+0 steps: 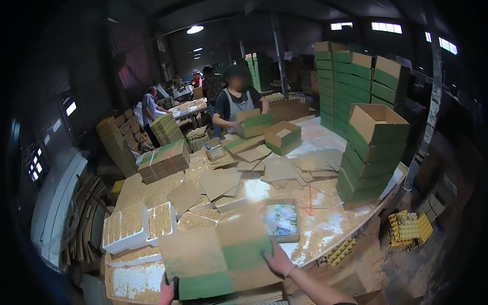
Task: The person assembles cardboard boxes by folding flat cardboard sheets and stacking the finished boxes on a table.
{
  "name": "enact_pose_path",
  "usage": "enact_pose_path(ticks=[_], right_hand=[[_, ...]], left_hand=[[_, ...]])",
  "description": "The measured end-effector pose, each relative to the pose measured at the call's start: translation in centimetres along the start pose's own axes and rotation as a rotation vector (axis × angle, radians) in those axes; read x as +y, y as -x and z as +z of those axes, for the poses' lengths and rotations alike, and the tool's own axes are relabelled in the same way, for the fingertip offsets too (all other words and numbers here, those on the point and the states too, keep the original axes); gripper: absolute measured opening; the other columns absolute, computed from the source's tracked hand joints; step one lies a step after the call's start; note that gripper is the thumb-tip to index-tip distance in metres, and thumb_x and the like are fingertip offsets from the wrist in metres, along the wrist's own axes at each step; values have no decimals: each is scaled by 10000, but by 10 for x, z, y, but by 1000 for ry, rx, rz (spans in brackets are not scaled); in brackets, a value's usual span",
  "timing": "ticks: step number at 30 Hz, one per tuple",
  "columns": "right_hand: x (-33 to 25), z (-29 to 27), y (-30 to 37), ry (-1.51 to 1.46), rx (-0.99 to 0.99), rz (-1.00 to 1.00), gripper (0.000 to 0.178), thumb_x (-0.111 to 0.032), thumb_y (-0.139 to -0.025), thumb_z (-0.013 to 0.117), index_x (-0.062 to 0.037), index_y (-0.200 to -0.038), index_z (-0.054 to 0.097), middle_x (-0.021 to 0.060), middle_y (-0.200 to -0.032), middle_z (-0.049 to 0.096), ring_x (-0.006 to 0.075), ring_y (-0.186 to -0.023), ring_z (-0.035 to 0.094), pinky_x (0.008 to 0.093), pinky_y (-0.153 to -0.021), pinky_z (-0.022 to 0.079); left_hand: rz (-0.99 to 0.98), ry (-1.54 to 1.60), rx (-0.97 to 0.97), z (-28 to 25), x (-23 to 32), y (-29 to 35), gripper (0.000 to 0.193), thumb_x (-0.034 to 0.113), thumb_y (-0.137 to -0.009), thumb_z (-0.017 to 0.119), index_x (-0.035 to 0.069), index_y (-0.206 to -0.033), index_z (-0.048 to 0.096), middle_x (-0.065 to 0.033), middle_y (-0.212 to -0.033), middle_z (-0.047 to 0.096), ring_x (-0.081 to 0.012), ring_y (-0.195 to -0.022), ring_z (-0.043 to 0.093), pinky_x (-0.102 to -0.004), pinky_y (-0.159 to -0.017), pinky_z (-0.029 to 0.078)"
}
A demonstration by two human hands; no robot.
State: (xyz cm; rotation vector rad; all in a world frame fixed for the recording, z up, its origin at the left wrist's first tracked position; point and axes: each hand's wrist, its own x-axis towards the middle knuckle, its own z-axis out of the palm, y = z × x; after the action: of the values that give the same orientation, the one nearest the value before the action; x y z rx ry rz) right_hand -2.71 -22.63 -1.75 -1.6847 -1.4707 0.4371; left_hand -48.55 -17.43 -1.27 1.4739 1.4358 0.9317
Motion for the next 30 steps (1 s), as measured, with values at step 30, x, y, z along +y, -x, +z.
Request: enact_pose_path(ticks=[30], right_hand=[[-204,-12,-150,693,-638,-726,214,-120,-910,519,-22,-1026,669,151,-928,713,315,-820,686,423,-737,549]], left_hand=[[452,-898,-143,5,205,52,387,336,-895,521,45,-1137,601,-165,-1229,581,-312,-1127,563,-409,-944,446]])
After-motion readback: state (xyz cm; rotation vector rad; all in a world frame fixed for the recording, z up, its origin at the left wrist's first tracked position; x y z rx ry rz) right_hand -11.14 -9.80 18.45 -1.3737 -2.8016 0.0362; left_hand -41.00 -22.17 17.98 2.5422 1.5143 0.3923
